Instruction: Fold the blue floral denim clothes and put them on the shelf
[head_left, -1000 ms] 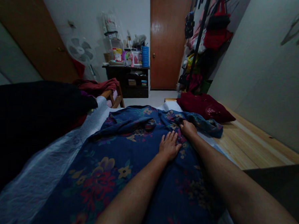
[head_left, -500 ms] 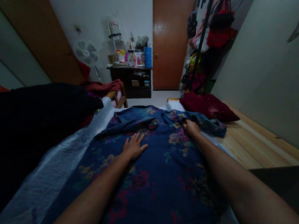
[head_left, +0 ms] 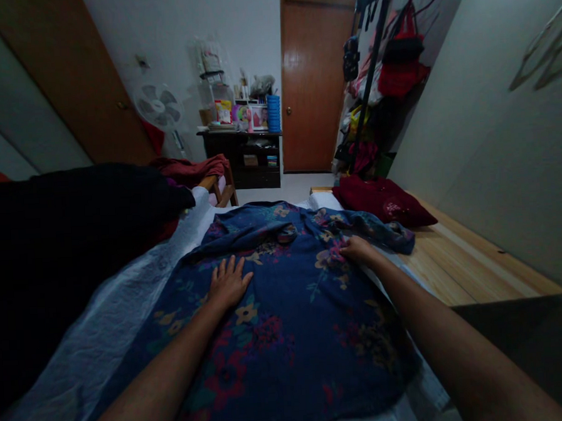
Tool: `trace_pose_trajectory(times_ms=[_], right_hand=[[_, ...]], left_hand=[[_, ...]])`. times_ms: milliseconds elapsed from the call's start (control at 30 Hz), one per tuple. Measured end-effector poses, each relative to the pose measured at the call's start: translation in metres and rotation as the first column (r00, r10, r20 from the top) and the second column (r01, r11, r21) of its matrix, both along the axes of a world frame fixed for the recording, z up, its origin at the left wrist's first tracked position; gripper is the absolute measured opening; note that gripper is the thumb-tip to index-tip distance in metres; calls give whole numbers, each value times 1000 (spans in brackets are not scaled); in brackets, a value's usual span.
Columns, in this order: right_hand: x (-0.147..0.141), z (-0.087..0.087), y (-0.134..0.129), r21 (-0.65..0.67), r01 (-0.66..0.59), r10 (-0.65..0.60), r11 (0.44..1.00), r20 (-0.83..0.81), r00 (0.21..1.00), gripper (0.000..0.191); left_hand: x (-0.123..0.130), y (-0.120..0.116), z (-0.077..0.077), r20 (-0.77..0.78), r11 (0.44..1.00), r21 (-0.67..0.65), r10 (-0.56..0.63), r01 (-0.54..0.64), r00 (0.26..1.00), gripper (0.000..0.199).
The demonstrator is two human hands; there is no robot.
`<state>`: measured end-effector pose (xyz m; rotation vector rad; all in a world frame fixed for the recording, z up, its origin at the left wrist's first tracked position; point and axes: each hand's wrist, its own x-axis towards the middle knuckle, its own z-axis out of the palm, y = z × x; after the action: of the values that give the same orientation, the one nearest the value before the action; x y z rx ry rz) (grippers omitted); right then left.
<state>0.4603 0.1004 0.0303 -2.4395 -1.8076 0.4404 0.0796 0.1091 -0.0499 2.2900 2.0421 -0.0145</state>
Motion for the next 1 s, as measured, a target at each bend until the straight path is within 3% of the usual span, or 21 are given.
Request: trace_pose_trajectory(times_ms=[67, 133, 200, 333, 600, 1000], right_hand=[[-4, -2, -6, 41, 10, -10, 999, 18, 1000, 28], [-7, -4, -12, 87, 29, -32, 996, 29, 999, 34], [-8, -5, -17, 120, 46, -50, 992, 30, 998, 38], [-5, -7, -29, 111, 33, -34, 993, 11, 999, 35], [0, -6, -48, 54, 31, -32, 998, 5, 999, 29], [10, 3, -95, 37, -4, 10, 999, -141, 990, 23]], left_hand=[[16, -8, 8, 54, 994, -88, 76, -72, 996, 68], [36, -23, 14, 126, 991, -124, 71, -56, 989, 70], [55, -44, 16, 178, 992, -110, -44, 64, 983, 72], [76, -85, 11, 177, 933, -93, -329, 348, 928, 68], [54, -118, 6, 162, 884, -59, -450, 464, 878, 62], [38, -135, 4, 176, 892, 42, -450, 450, 876, 51]])
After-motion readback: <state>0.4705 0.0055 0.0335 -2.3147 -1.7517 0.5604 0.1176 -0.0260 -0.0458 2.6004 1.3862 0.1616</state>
